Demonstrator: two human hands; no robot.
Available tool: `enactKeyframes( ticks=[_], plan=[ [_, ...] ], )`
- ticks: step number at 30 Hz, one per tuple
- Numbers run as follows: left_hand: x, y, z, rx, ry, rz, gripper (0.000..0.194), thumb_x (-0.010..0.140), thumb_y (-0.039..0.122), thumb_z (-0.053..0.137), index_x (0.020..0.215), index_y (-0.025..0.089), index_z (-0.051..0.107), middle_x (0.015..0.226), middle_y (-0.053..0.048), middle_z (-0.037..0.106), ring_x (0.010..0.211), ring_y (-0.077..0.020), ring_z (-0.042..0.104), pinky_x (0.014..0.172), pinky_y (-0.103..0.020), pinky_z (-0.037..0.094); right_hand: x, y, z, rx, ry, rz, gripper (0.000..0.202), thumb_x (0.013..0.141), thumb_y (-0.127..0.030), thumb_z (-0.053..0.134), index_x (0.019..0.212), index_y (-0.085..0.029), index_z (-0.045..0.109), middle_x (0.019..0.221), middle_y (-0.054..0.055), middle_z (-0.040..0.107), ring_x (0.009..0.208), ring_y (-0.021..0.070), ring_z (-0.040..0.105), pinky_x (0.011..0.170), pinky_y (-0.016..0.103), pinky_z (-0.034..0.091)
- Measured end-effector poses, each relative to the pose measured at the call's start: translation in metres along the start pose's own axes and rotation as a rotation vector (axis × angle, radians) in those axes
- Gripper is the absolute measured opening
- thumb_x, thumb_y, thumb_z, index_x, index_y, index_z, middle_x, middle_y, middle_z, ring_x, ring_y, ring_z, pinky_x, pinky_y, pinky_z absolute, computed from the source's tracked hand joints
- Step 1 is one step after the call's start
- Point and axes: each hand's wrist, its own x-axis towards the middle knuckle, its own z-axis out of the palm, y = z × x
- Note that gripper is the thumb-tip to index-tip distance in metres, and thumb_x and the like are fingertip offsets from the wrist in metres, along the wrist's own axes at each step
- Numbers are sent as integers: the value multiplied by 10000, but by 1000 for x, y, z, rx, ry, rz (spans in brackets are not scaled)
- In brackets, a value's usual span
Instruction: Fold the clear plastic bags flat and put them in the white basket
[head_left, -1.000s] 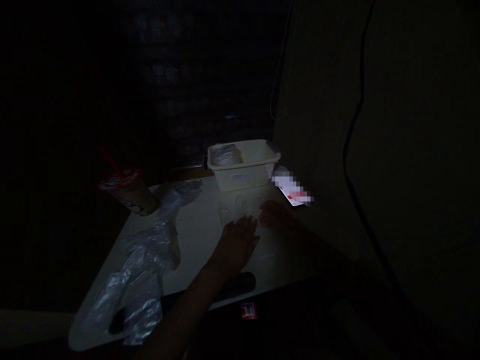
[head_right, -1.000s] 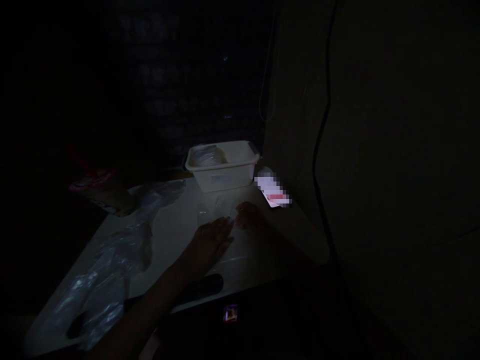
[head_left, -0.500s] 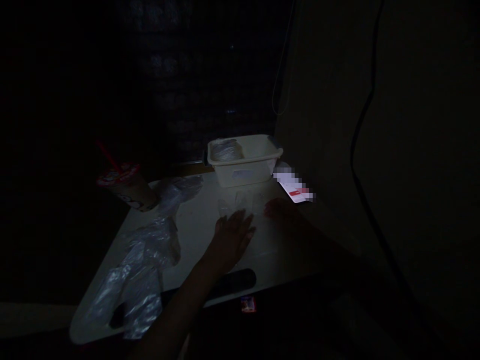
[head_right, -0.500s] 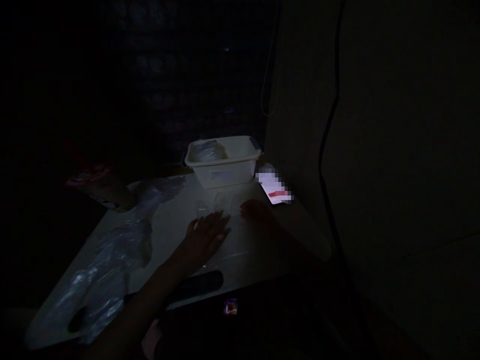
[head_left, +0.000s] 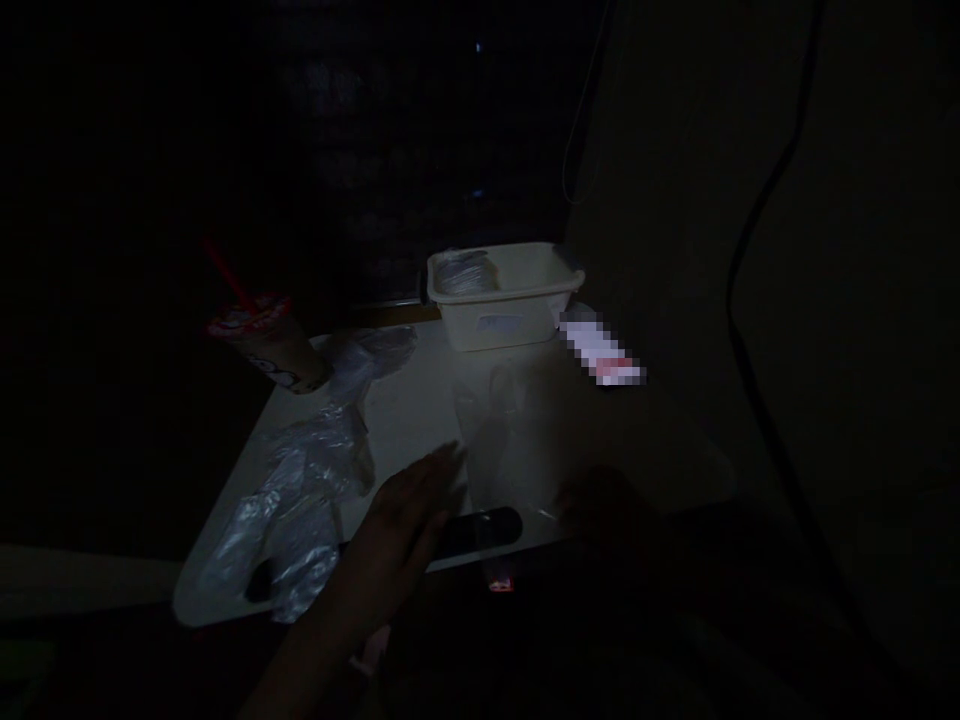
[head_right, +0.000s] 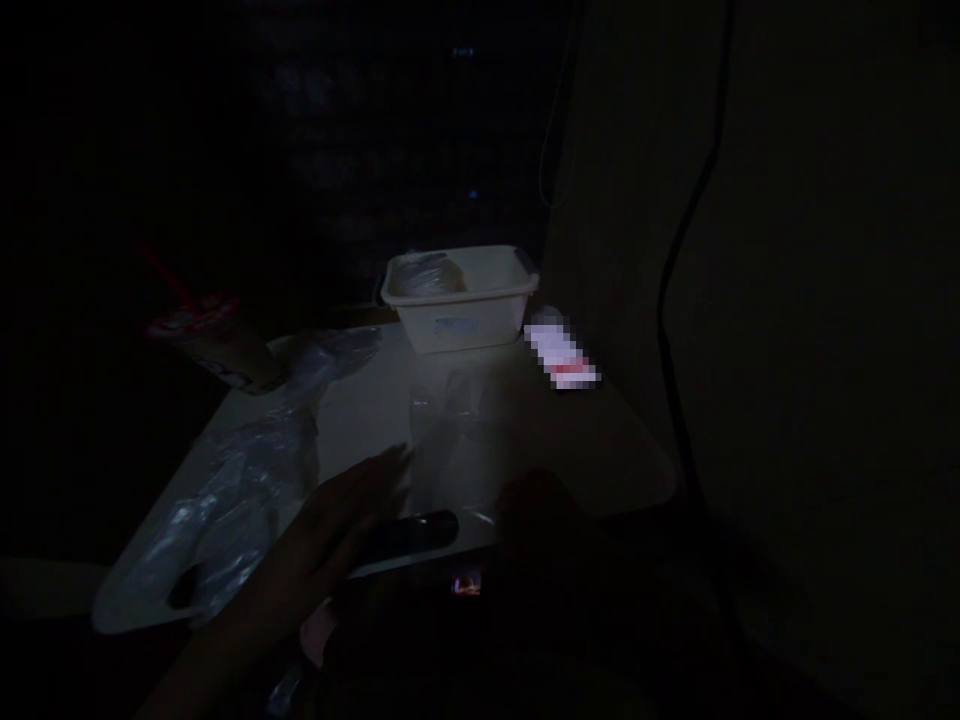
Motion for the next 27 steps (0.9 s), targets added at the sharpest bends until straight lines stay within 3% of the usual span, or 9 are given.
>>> enactKeyframes(
  ticks=[5,11,14,16,18,21,27],
  plan=[
    [-10,-3,12,-95,91,-44,471,777,166,318,1236,262,269,1258,-17,371,1125,-188,353,903,-399,347,-4,-7,-10,-1,19,51,225,808,-284,393,998,-211,489,1060,56,489,871,141,495,730,337,430],
    [-3,10,26,-92,98,22,593,693,124,417,1249,221,235,1287,-51,319,1154,-214,304,918,-434,312,-3,-8,-24,34,45,101,232,803,-288,403,1004,-207,486,1055,56,490,875,145,495,728,340,430],
    [11,12,32,-103,165,112,404,731,173,435,1133,207,417,1180,-58,462,1107,-204,375,906,-424,324,1,-5,-27,56,46,108,238,793,-304,418,1006,-224,488,1056,52,497,900,159,490,737,354,424],
    [18,10,35,-126,232,160,238,765,190,411,967,202,538,1039,-54,569,1032,-186,453,878,-401,357,4,-1,-25,66,44,117,231,773,-334,439,985,-284,516,1043,37,526,928,184,489,764,377,410],
    [22,9,35,-156,281,164,193,779,194,399,862,194,573,938,-50,612,946,-171,510,835,-379,395,6,5,-20,103,46,180,248,729,-360,483,968,-333,544,1023,26,556,960,216,484,799,394,392],
    [23,10,32,-230,288,141,187,782,202,400,844,193,577,893,-47,622,872,-158,543,775,-351,436,8,14,-8,171,49,317,266,694,-334,501,946,-304,581,1004,36,577,960,234,495,826,387,382],
    [19,10,34,-434,239,29,219,759,169,434,930,194,568,1037,-52,574,967,-155,510,810,-315,428,11,20,4,298,43,464,217,709,-278,441,801,-258,637,870,30,626,862,206,551,768,338,427]
  ],
)
